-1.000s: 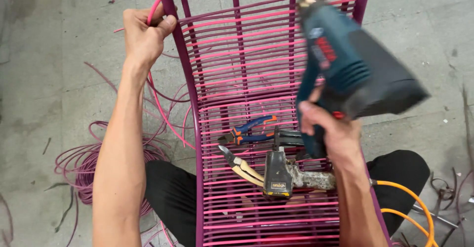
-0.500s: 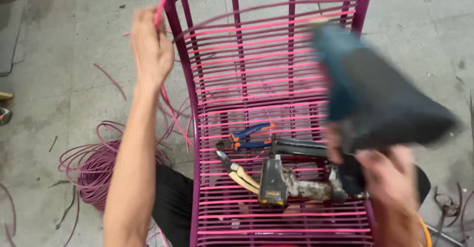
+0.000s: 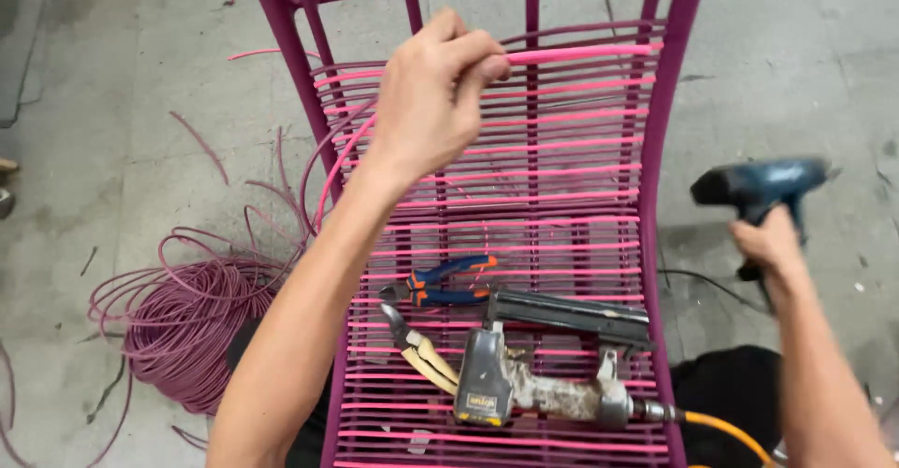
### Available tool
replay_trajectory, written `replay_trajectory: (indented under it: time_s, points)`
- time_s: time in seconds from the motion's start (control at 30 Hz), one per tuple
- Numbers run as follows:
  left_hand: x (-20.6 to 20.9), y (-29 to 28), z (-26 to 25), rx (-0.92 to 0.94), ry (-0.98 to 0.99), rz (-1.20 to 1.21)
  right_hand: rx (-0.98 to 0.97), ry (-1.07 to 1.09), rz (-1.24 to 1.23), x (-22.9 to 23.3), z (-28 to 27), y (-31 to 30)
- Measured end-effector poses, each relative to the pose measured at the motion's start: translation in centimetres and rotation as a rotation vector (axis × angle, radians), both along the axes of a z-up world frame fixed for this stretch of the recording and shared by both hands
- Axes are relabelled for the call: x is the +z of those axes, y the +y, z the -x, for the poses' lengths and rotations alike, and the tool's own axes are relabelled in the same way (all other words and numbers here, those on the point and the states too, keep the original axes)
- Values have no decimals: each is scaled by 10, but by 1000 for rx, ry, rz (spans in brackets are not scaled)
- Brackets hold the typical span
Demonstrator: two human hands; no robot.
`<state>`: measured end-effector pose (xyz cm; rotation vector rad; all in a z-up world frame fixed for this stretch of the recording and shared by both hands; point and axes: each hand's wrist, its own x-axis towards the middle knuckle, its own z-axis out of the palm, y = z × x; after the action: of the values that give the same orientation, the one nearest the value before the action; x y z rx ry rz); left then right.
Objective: Weaving a pink plastic cord onto a purple metal chair frame using a nail gun and other hand tools.
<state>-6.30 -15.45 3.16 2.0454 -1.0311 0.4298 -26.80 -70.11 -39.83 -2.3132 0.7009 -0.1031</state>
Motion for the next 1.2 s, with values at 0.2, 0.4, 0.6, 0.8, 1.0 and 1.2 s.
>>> replay_trajectory:
  time_s: [0.2, 0.4, 0.6, 0.8, 1.0, 1.2]
  points:
    - [-12, -14, -3, 190, -80, -66, -103, 251, 14, -115, -9, 49]
    - [-27, -25, -8, 265, -79, -8, -123, 172, 198, -108, -8, 53]
    - [-34, -42, -2, 415, -200, 8, 27, -711, 377, 229, -98, 183]
    - [-35, -47, -1, 490, -241, -13, 503, -992, 599, 395, -133, 301]
    - [-31, -47, 0, 525, -387, -89, 587, -911, 725, 402, -166, 316]
    - [-48, -50, -19, 354, -326, 50, 603, -852, 682, 405, -166, 312]
